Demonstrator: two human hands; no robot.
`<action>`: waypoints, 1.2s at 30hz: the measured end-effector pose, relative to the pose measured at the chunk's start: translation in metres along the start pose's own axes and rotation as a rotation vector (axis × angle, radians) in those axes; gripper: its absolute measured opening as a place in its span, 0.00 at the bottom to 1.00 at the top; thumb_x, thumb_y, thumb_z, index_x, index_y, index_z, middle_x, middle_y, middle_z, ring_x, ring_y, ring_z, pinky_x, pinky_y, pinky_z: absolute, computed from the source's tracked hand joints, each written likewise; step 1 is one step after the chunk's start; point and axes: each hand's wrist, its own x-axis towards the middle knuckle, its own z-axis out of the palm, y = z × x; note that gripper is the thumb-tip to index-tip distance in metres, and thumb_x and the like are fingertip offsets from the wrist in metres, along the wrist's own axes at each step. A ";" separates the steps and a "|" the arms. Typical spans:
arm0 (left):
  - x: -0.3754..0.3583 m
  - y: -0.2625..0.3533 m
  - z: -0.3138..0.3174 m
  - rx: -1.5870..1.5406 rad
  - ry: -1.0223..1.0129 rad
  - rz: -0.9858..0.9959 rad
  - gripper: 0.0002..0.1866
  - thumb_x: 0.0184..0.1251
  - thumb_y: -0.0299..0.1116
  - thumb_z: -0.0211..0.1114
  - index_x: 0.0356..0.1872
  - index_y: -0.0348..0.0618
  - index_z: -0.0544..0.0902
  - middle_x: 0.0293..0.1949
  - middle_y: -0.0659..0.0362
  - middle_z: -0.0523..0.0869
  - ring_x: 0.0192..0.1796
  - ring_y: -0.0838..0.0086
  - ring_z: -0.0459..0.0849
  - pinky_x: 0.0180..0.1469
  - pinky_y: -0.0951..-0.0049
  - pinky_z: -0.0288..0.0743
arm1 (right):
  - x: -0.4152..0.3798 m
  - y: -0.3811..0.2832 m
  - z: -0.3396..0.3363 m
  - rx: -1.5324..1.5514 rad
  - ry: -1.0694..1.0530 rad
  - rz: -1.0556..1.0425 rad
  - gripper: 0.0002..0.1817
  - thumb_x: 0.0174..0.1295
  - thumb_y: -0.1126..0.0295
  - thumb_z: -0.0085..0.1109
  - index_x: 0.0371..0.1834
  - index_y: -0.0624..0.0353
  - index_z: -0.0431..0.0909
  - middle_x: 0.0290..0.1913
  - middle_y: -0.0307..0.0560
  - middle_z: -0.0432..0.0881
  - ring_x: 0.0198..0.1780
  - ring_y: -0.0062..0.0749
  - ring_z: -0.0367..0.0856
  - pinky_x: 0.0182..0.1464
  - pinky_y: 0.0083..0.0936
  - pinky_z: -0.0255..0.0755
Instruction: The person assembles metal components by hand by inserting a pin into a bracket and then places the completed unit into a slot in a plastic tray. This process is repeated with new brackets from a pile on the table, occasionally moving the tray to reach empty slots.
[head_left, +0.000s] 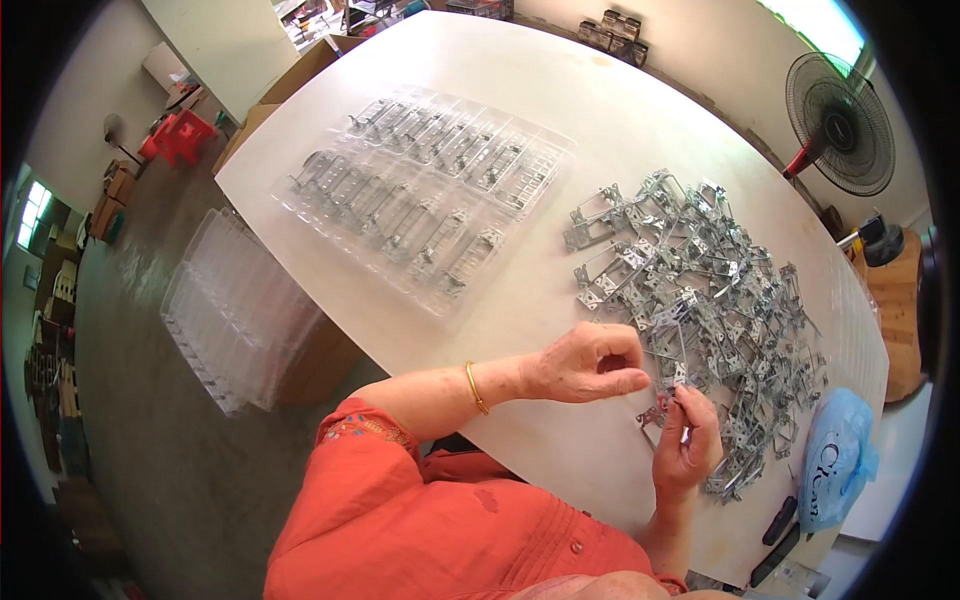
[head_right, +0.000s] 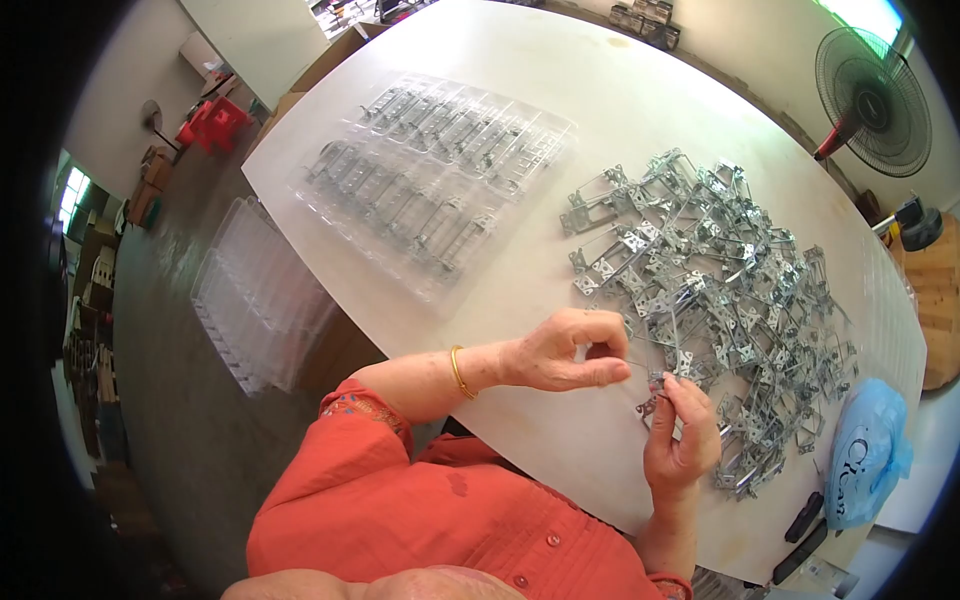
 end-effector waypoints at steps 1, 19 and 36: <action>0.001 0.002 0.003 -0.047 -0.051 -0.016 0.15 0.73 0.41 0.70 0.37 0.39 0.81 0.32 0.61 0.81 0.34 0.77 0.77 0.36 0.73 0.72 | 0.003 -0.003 0.003 -0.020 -0.015 -0.049 0.12 0.67 0.84 0.63 0.52 0.66 0.80 0.47 0.56 0.88 0.44 0.42 0.90 0.43 0.30 0.86; 0.006 0.001 -0.002 -0.514 -0.214 -0.369 0.17 0.77 0.46 0.67 0.38 0.40 0.83 0.27 0.66 0.82 0.29 0.84 0.80 0.31 0.80 0.73 | -0.003 -0.006 0.021 -0.096 -0.032 -0.262 0.15 0.63 0.86 0.67 0.52 0.66 0.79 0.49 0.65 0.87 0.44 0.47 0.92 0.40 0.32 0.88; 0.011 0.069 -0.059 0.695 0.224 -0.131 0.08 0.73 0.29 0.64 0.35 0.34 0.80 0.26 0.50 0.79 0.29 0.72 0.77 0.34 0.66 0.73 | -0.014 -0.011 0.038 0.117 -0.098 -0.196 0.15 0.55 0.80 0.73 0.45 0.60 0.83 0.39 0.47 0.89 0.38 0.39 0.89 0.38 0.30 0.84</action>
